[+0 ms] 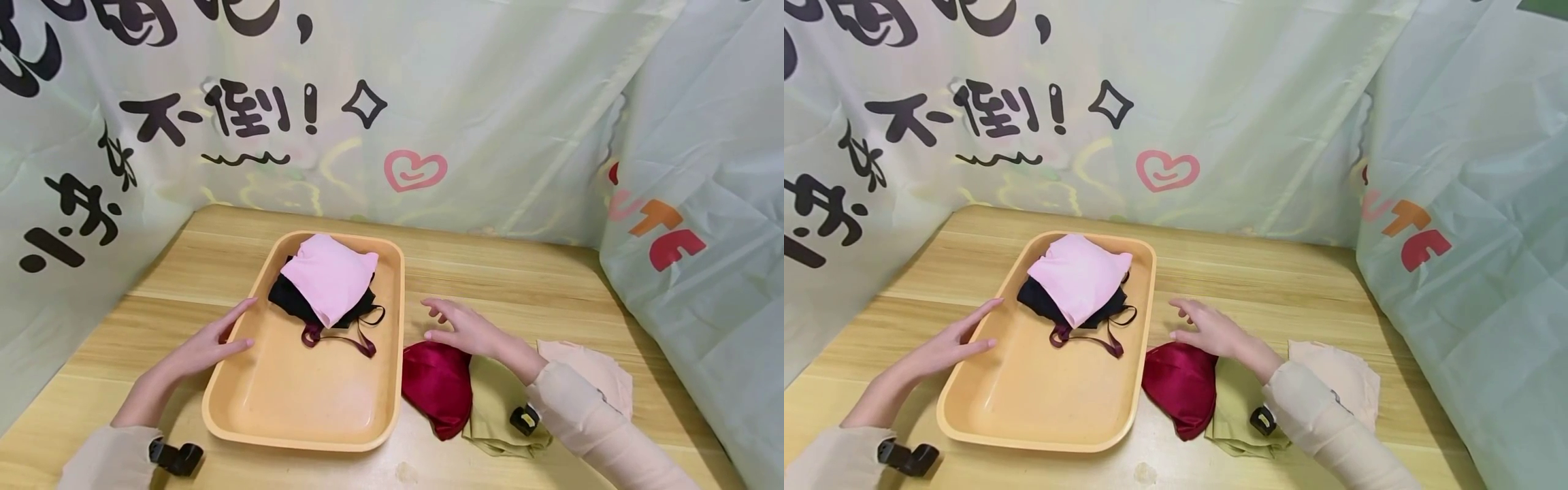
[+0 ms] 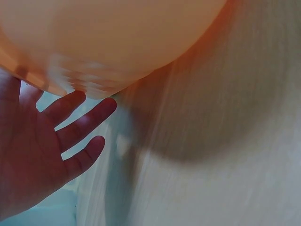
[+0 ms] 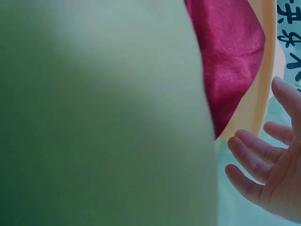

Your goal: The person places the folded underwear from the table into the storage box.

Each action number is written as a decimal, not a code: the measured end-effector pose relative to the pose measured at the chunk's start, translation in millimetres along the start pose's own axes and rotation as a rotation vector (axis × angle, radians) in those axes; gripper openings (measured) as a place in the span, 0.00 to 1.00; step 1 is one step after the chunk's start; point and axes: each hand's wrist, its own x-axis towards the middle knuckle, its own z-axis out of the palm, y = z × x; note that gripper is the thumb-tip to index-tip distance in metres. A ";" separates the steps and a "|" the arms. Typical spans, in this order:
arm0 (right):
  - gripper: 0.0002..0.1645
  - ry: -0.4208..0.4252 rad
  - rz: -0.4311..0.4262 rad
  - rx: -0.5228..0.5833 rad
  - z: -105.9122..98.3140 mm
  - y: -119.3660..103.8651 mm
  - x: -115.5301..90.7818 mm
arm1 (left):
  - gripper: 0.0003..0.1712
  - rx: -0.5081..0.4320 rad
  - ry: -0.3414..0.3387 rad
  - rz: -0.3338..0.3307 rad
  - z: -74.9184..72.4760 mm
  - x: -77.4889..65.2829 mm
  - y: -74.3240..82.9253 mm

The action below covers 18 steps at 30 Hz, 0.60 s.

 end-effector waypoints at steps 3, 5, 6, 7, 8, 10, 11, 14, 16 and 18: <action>0.36 -0.033 0.010 -0.024 2.5 1.0 -5.3 | 0.40 -0.008 -0.003 0.007 -0.4 -0.2 0.7; 0.37 -0.056 0.016 -0.030 3.9 1.1 -8.8 | 0.41 -0.021 -0.007 0.009 -0.6 -0.4 1.3; 0.37 -0.067 0.020 -0.028 4.3 0.8 -10.7 | 0.41 -0.030 -0.010 0.011 -0.8 -0.5 1.9; 0.37 -0.079 0.020 -0.031 4.8 0.9 -12.6 | 0.41 -0.035 -0.013 0.012 -1.0 -0.6 2.1; 0.37 -0.087 0.023 -0.033 5.2 0.7 -14.4 | 0.41 -0.042 -0.012 0.007 -0.8 -0.4 2.3; 0.37 -0.099 0.025 -0.047 5.8 0.3 -18.3 | 0.41 -0.055 -0.018 0.006 -1.0 -0.4 2.2; 0.37 -0.105 0.028 -0.056 6.0 0.0 -20.1 | 0.41 -0.058 -0.020 0.006 -1.0 -0.3 2.2; 0.37 -0.124 0.040 -0.075 6.6 -1.2 -25.2 | 0.41 -0.053 -0.017 0.003 -0.7 -0.2 1.6; 0.38 -0.141 0.043 -0.091 7.5 -2.2 -28.3 | 0.41 -0.050 -0.018 0.004 -0.4 -0.4 1.6; 0.39 -0.161 0.058 -0.100 8.3 -4.0 -31.7 | 0.41 -0.040 -0.015 0.002 -0.1 -0.7 1.3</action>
